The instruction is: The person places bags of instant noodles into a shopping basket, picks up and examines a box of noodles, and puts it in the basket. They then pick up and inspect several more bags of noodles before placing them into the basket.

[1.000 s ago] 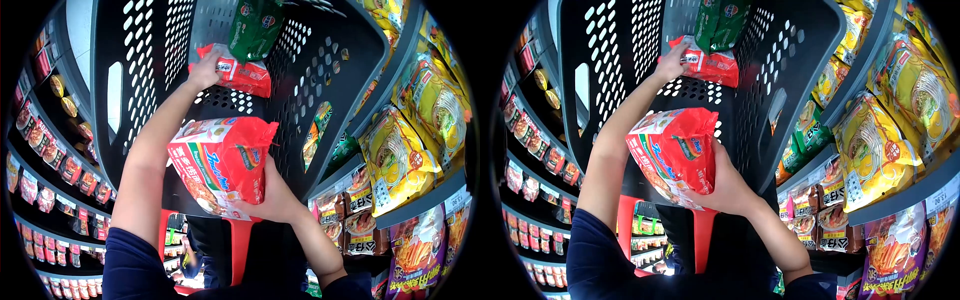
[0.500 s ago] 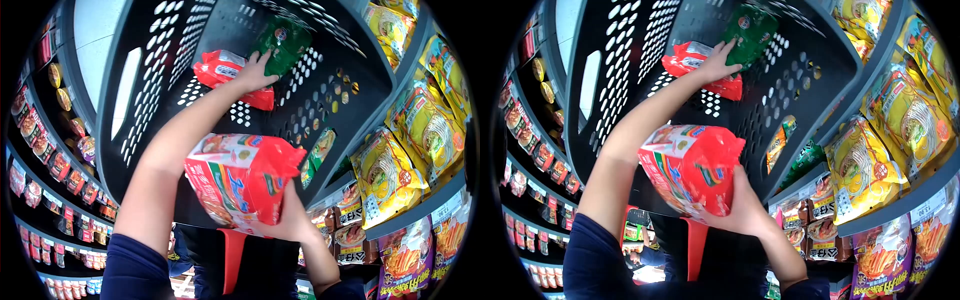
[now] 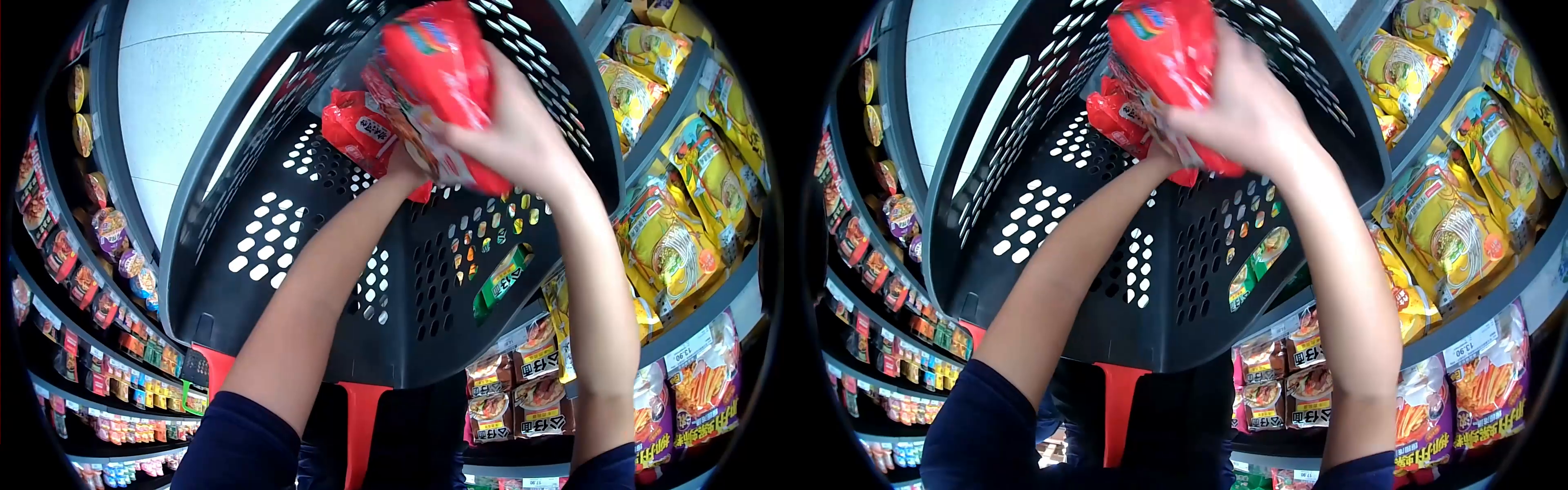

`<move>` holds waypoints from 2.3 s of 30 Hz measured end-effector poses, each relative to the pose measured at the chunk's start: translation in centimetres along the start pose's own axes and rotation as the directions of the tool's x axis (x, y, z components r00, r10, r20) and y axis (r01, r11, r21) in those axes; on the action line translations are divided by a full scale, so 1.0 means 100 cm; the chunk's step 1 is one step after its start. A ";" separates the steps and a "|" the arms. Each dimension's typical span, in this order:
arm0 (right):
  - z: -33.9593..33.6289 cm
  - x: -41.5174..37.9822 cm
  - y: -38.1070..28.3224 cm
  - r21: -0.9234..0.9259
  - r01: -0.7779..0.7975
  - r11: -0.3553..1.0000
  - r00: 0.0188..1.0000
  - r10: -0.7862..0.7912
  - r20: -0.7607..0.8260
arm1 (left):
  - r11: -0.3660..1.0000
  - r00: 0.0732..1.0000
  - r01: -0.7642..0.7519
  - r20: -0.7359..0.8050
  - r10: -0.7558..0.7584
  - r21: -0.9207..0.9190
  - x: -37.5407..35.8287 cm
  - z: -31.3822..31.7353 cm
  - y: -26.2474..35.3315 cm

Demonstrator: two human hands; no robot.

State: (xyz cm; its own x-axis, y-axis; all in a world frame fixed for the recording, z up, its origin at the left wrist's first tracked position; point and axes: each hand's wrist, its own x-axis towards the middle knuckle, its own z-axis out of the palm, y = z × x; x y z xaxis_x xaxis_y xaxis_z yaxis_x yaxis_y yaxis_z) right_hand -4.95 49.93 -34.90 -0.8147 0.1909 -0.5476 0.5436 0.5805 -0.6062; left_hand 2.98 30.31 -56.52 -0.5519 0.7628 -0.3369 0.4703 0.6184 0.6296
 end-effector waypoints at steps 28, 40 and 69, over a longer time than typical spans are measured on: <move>0.115 -0.070 -0.032 -0.101 -0.013 0.995 0.996 0.021 0.081 | 0.996 0.684 0.005 0.726 -0.072 0.094 -0.127 -0.133 0.038; 0.132 -0.298 -0.147 0.136 -0.139 0.981 0.982 0.154 -0.106 | 0.747 0.584 -0.605 0.791 0.180 0.276 -0.068 -0.409 0.080; 0.063 -0.259 -0.041 0.626 -0.488 0.608 0.464 0.789 -0.404 | 0.945 0.976 0.216 -0.093 -0.199 0.244 -0.061 -0.404 0.052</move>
State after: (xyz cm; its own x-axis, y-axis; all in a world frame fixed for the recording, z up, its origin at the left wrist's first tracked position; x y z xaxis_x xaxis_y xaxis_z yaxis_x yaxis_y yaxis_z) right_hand 15.18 37.64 -21.91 -0.0306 0.8660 -0.4991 0.8547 -0.2362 -0.4622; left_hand -19.01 21.24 -22.94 -0.6959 0.6034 -0.3894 0.4930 0.7957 0.3519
